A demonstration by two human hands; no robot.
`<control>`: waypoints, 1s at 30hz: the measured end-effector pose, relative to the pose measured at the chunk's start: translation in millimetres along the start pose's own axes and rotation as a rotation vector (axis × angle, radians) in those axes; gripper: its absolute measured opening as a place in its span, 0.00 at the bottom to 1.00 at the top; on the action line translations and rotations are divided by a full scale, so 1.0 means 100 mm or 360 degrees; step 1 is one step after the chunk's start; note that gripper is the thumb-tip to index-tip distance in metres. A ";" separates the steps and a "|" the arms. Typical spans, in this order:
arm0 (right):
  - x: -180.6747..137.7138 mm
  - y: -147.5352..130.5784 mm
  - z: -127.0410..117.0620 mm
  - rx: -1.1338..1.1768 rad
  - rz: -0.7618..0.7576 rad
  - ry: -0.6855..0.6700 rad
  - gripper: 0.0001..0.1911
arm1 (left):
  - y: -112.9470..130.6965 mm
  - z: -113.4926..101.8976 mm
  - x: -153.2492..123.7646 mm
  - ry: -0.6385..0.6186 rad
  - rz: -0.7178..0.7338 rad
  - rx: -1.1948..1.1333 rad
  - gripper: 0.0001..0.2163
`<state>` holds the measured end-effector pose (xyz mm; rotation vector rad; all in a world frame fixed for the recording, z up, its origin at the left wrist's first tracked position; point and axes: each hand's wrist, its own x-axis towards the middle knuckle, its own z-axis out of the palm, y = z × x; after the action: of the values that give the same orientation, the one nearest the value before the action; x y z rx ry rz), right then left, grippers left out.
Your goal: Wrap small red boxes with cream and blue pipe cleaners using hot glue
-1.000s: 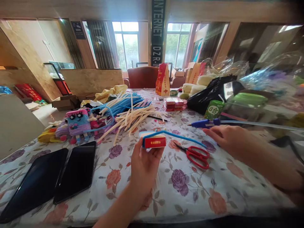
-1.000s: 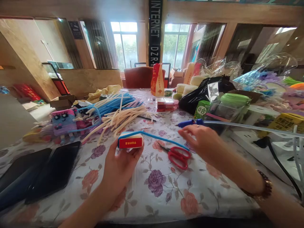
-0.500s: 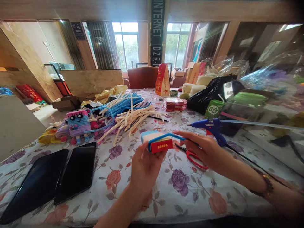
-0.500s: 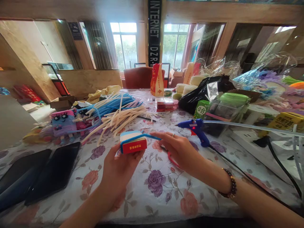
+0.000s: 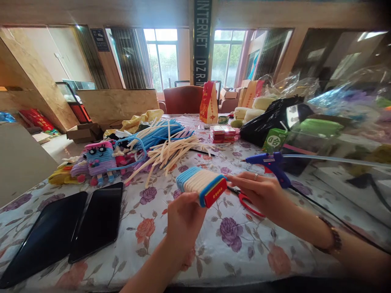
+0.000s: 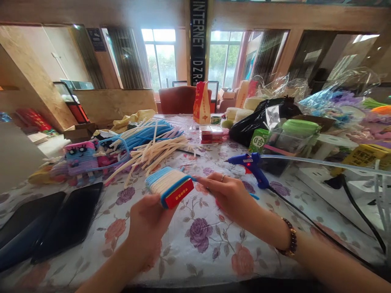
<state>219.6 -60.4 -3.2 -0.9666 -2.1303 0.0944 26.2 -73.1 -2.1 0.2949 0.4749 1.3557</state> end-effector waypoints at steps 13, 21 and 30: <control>-0.02 -0.10 0.04 0.0726 0.0515 -0.0314 0.17 | -0.08 -0.04 -0.06 -0.0080 0.0264 0.0376 0.40; 0.02 -0.22 -0.09 0.1093 0.0800 -0.0535 0.19 | -0.12 0.07 -0.13 -0.0084 0.0541 0.0592 0.42; -0.01 -0.29 -0.15 0.1066 0.0763 -0.0404 0.18 | -0.18 0.26 -0.24 0.0028 0.0720 0.0458 0.31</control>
<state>212.8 -85.3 16.7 -1.0516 -1.8223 1.1391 51.3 -98.2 15.6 0.6568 0.6451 1.7297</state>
